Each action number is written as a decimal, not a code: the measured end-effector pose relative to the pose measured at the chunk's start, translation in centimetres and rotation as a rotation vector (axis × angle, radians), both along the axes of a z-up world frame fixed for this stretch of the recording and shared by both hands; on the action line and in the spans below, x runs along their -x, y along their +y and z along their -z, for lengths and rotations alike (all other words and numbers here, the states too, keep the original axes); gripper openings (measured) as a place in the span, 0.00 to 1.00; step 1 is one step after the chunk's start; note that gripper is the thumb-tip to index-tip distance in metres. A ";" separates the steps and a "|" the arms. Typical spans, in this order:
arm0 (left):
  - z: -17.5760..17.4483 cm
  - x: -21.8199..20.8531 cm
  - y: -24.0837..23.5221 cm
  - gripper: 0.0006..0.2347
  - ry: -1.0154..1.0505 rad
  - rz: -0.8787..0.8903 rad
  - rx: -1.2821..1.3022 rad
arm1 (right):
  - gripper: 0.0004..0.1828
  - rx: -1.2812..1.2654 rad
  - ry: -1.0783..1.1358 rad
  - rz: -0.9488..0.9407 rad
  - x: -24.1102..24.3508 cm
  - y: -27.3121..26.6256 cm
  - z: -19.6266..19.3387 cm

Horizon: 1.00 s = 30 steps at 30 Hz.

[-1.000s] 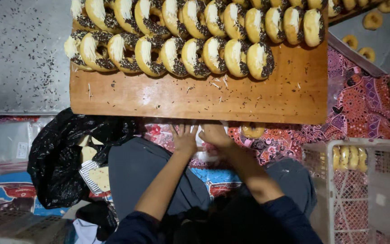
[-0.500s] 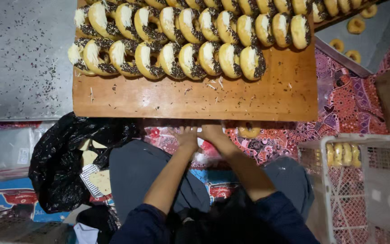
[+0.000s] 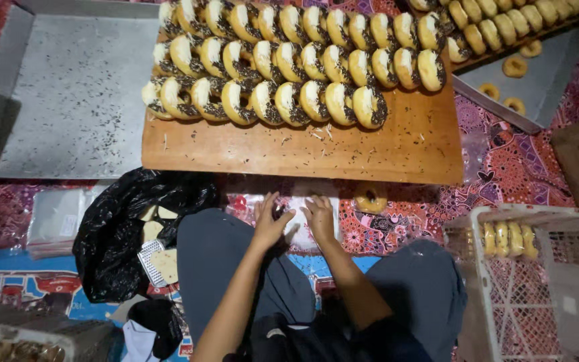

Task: The person sits on the floor and repeatedly picks up doughnuts from a wooden board, places them into small plastic bags, and then puts the packaged doughnuts into a white plastic crate. The process is repeated for multiple doughnuts.

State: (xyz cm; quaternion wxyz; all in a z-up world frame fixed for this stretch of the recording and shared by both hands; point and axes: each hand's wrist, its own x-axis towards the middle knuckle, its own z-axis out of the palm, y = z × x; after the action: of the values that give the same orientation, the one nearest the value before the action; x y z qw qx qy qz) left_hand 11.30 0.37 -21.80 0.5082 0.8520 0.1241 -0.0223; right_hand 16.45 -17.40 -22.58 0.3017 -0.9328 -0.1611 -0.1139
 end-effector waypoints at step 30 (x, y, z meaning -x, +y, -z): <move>-12.5 1.7 -5.4 0.13 0.042 0.031 0.699 | 0.14 -1.030 0.112 0.240 9.9 -7.7 -23.2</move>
State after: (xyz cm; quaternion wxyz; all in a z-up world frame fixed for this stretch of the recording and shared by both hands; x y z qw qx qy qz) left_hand 9.64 -5.00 -9.32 0.7661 0.6276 0.1063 -0.0886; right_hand 6.58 -25.11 0.60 0.7136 -0.6803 0.0397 -0.1621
